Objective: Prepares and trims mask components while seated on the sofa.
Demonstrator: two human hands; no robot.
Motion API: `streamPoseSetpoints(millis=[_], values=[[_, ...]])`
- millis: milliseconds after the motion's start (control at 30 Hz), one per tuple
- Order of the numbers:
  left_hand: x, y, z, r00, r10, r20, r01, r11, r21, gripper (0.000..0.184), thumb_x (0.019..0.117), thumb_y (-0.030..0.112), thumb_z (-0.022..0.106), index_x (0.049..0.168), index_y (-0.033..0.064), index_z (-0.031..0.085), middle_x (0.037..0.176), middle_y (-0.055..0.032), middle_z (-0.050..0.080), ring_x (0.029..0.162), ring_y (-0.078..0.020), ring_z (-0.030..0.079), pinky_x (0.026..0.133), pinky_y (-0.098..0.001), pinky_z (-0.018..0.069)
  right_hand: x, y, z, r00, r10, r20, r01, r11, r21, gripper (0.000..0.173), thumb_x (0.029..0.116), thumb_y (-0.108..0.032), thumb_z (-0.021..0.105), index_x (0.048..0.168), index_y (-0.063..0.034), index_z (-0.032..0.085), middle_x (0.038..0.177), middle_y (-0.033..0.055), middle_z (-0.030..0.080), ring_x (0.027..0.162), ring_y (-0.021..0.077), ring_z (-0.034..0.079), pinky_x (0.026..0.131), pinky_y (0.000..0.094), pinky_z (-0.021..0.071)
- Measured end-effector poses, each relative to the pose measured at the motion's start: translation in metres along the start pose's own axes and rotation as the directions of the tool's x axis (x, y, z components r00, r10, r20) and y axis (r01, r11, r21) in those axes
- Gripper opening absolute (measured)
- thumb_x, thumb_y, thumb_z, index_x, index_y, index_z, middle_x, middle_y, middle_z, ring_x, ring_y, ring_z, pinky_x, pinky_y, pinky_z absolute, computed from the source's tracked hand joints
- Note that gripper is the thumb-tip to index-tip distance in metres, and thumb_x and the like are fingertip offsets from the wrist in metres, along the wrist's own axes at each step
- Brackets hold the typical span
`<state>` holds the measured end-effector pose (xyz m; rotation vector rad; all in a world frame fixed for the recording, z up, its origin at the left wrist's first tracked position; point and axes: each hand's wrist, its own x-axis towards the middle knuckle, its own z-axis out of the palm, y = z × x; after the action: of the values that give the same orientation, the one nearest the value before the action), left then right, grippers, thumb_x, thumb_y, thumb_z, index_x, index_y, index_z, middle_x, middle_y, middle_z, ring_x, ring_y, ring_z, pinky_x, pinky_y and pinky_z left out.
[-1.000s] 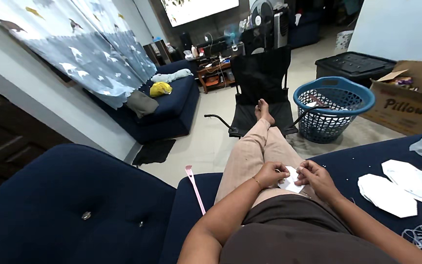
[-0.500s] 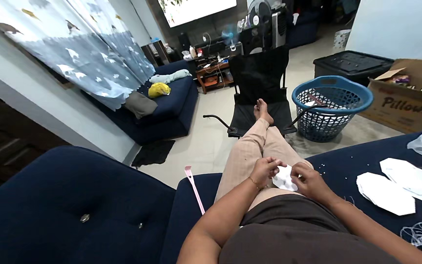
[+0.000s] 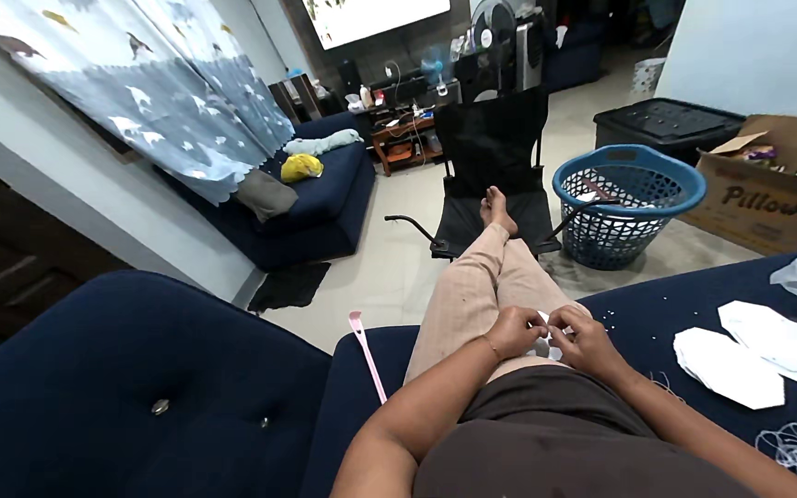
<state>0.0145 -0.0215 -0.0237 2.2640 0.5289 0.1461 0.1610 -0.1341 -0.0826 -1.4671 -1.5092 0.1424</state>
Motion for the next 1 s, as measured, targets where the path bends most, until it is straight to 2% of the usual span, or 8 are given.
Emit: streamPoseSetpoints(millis=[167,267,367,500,600,800,867,1000], values=[[0.000,-0.005,-0.001,0.999,-0.015,-0.039,0.009,0.991,-0.134,0.020,0.1020,0.008,0.059,0.108,-0.0099,0.066,0.098,-0.0181,0.068,0.088,-0.0186,0.064,0.086,-0.0352,0.0529,0.000,-0.004,-0.004,0.986,0.158,0.047,-0.165,0.939,0.300,0.016,0.0942,-0.009,0.065,0.106,0.0010,0.070,0.106,0.0104,0.070,0.085,0.0128,0.071,0.073,0.0284,0.0629],[-0.001,-0.004,-0.002,0.998,-0.015,-0.058,0.005,0.984,-0.179,0.019,0.1016,0.007,0.059,0.108,-0.0099,0.066,0.096,-0.0163,0.067,0.084,-0.0151,0.062,0.082,-0.0316,0.0523,0.000,-0.006,-0.004,0.980,0.200,0.022,-0.191,0.892,0.409,0.030,0.0877,-0.004,0.068,0.117,0.0002,0.066,0.107,0.0062,0.072,0.088,0.0108,0.072,0.074,0.0269,0.0624],[-0.002,-0.001,-0.001,0.998,-0.030,-0.055,0.018,0.977,-0.211,0.020,0.1020,0.008,0.059,0.109,-0.0091,0.065,0.093,-0.0137,0.066,0.077,-0.0120,0.059,0.075,-0.0289,0.0516,0.001,-0.007,-0.002,0.970,0.240,-0.035,-0.200,0.872,0.448,0.032,0.0825,0.001,0.073,0.113,-0.0004,0.065,0.100,0.0051,0.074,0.086,0.0109,0.073,0.075,0.0271,0.0624],[-0.004,-0.002,0.001,0.997,-0.056,-0.056,0.040,0.967,-0.252,0.019,0.1022,0.008,0.059,0.108,-0.0091,0.065,0.093,-0.0126,0.067,0.075,-0.0101,0.060,0.073,-0.0271,0.0526,0.002,-0.008,-0.003,0.968,0.246,-0.048,-0.197,0.865,0.462,0.027,0.0807,0.003,0.074,0.106,-0.0022,0.065,0.087,0.0014,0.074,0.075,0.0076,0.071,0.069,0.0245,0.0604],[-0.004,-0.002,0.001,0.995,-0.078,-0.064,0.055,0.952,-0.302,0.018,0.1022,0.007,0.059,0.108,-0.0088,0.064,0.093,-0.0112,0.066,0.075,-0.0085,0.059,0.072,-0.0256,0.0524,0.002,-0.006,-0.001,0.980,0.195,-0.032,-0.162,0.884,0.440,0.022,0.0842,0.001,0.070,0.104,-0.0019,0.062,0.088,0.0009,0.070,0.076,0.0067,0.067,0.072,0.0236,0.0581],[-0.005,0.005,0.000,0.983,-0.152,-0.099,0.115,0.944,-0.309,0.020,0.1028,0.008,0.058,0.111,-0.0093,0.064,0.097,-0.0134,0.066,0.077,-0.0104,0.061,0.075,-0.0274,0.0538,0.001,-0.005,0.004,0.993,0.074,-0.087,-0.049,0.963,0.267,0.018,0.0898,-0.002,0.064,0.106,0.0050,0.058,0.092,0.0089,0.067,0.078,0.0098,0.065,0.074,0.0268,0.0571],[-0.003,0.003,0.001,0.981,-0.165,-0.098,0.130,0.948,-0.292,0.022,0.1030,0.008,0.057,0.114,-0.0100,0.064,0.106,-0.0168,0.065,0.082,-0.0137,0.063,0.079,-0.0299,0.0552,-0.002,-0.005,0.005,0.993,0.062,-0.098,-0.038,0.971,0.236,0.018,0.0903,-0.003,0.063,0.105,0.0056,0.059,0.091,0.0107,0.067,0.078,0.0124,0.066,0.073,0.0291,0.0581],[-0.002,0.003,0.000,0.976,-0.189,-0.105,0.154,0.948,-0.277,0.021,0.1030,0.009,0.057,0.111,-0.0089,0.065,0.109,-0.0165,0.064,0.083,-0.0127,0.062,0.079,-0.0280,0.0543,-0.002,-0.004,0.006,0.991,0.045,-0.127,-0.022,0.984,0.175,0.013,0.0907,-0.004,0.063,0.100,0.0051,0.064,0.090,0.0125,0.068,0.075,0.0134,0.067,0.070,0.0292,0.0595]])
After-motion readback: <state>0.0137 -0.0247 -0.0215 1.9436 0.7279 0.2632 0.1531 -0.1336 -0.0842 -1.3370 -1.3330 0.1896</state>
